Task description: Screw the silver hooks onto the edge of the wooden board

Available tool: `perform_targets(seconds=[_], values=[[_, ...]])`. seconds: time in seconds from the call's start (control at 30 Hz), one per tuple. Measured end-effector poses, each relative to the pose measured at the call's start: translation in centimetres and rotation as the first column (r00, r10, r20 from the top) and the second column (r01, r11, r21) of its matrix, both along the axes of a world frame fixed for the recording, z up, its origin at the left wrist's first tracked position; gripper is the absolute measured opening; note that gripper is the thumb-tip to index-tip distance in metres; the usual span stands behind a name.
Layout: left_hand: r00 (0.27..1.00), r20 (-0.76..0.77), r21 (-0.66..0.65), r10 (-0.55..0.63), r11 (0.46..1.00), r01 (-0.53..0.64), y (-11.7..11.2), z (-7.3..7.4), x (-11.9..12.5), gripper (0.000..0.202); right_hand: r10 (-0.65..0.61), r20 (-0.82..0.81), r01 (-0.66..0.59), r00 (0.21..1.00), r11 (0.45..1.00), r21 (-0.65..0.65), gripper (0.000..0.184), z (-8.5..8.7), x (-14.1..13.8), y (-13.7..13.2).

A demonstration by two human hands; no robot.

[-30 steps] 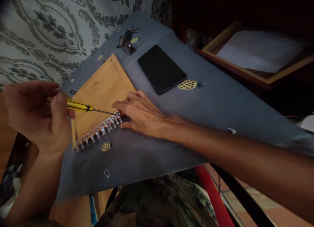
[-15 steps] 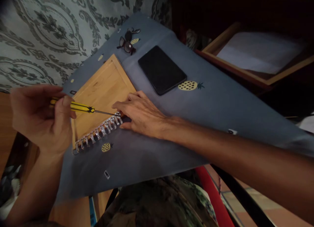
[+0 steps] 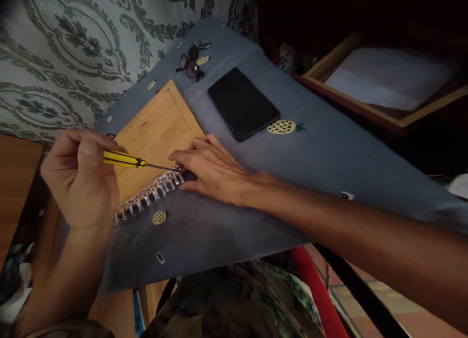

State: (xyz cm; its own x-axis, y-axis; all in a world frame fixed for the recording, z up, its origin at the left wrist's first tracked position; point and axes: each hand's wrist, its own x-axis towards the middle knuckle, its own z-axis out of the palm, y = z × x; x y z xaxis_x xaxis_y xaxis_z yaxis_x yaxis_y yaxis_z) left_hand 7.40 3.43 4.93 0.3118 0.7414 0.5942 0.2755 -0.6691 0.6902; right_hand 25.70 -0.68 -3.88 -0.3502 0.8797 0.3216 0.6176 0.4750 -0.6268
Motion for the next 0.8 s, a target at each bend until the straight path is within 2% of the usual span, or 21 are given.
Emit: perform_targets(seconds=[0.1,0.23,0.5,0.67,0.8], values=[[0.965,0.256,-0.191,-0.052,0.976,0.103,-0.9,-0.4,1.8,0.03,0.005,-0.01,-0.005,1.0,1.0,-0.011,0.041,0.1,0.0,0.0],[0.934,0.355,-0.379,0.047,0.92,0.098,-1.3,-0.5,3.8,0.034,0.005,-0.003,-0.005,1.0,0.999,-0.035,0.041,0.4,-0.1,0.1],[0.881,0.457,-0.444,0.126,0.89,0.103,0.0,-0.5,4.6,0.045,0.012,-0.016,-0.012,1.0,1.0,-0.02,0.042,0.4,0.0,0.0],[0.886,0.463,-0.41,0.031,0.893,0.183,0.2,-0.6,4.8,0.05,0.014,-0.013,-0.014,1.0,1.0,-0.018,0.043,0.3,0.0,0.0],[0.88,0.469,-0.421,-0.076,0.856,0.298,0.0,-0.5,4.8,0.047,0.012,-0.025,-0.012,1.0,1.0,-0.012,0.042,0.2,0.0,0.0]])
